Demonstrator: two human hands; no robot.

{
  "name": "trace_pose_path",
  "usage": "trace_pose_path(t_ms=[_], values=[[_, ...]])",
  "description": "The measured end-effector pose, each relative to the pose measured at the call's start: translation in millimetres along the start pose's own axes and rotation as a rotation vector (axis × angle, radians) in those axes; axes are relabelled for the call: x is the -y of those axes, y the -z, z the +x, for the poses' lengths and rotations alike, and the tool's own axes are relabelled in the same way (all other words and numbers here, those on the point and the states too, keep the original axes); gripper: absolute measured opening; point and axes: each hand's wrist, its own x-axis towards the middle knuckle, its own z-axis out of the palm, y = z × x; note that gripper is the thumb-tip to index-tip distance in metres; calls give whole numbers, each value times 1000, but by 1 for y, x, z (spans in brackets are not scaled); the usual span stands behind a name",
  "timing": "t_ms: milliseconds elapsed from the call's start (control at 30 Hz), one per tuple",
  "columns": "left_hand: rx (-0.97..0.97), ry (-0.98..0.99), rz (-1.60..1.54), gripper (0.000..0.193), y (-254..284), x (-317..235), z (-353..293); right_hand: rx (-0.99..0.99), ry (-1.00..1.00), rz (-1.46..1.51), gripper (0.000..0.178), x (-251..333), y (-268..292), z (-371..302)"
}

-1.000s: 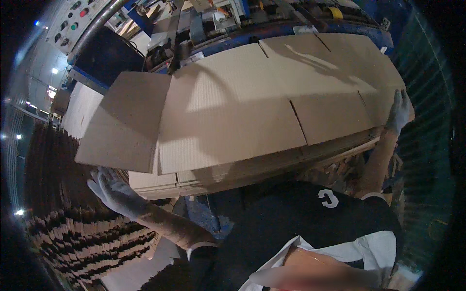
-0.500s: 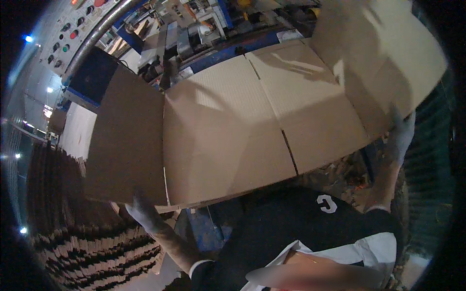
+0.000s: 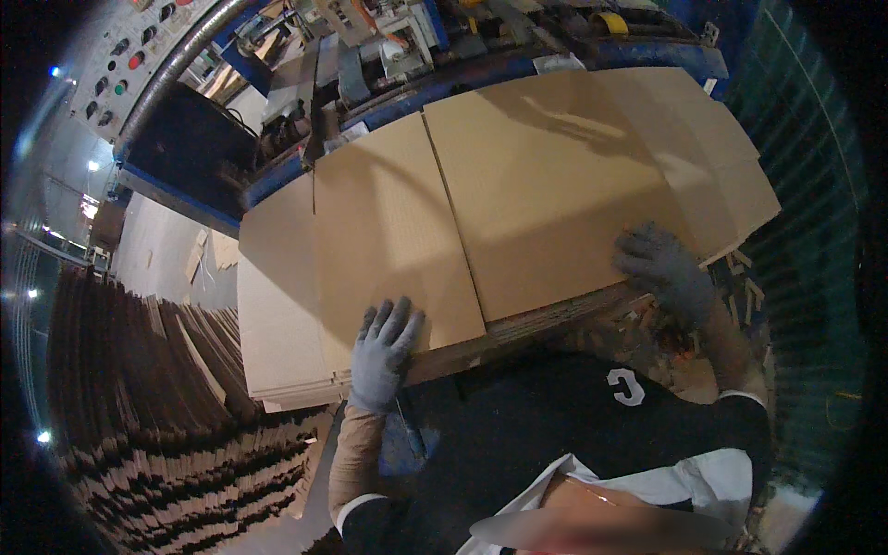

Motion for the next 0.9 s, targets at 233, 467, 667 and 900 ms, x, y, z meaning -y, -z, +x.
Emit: trace_pose_path(t_ms=[233,467,667,900], values=[[-175,-133,109,55,-26,47,49,-176,14,-101,42,-75,-13,39],[-281,-52,160,58,-42,127,152,-193,-122,-143,43,-136,-23,118],[-301,567,413,71,-45,137,215,-327,-510,-347,38,-159,-42,164],[-723,1218,767,90,-42,135,6,-461,-934,42,39,-121,-9,-18]])
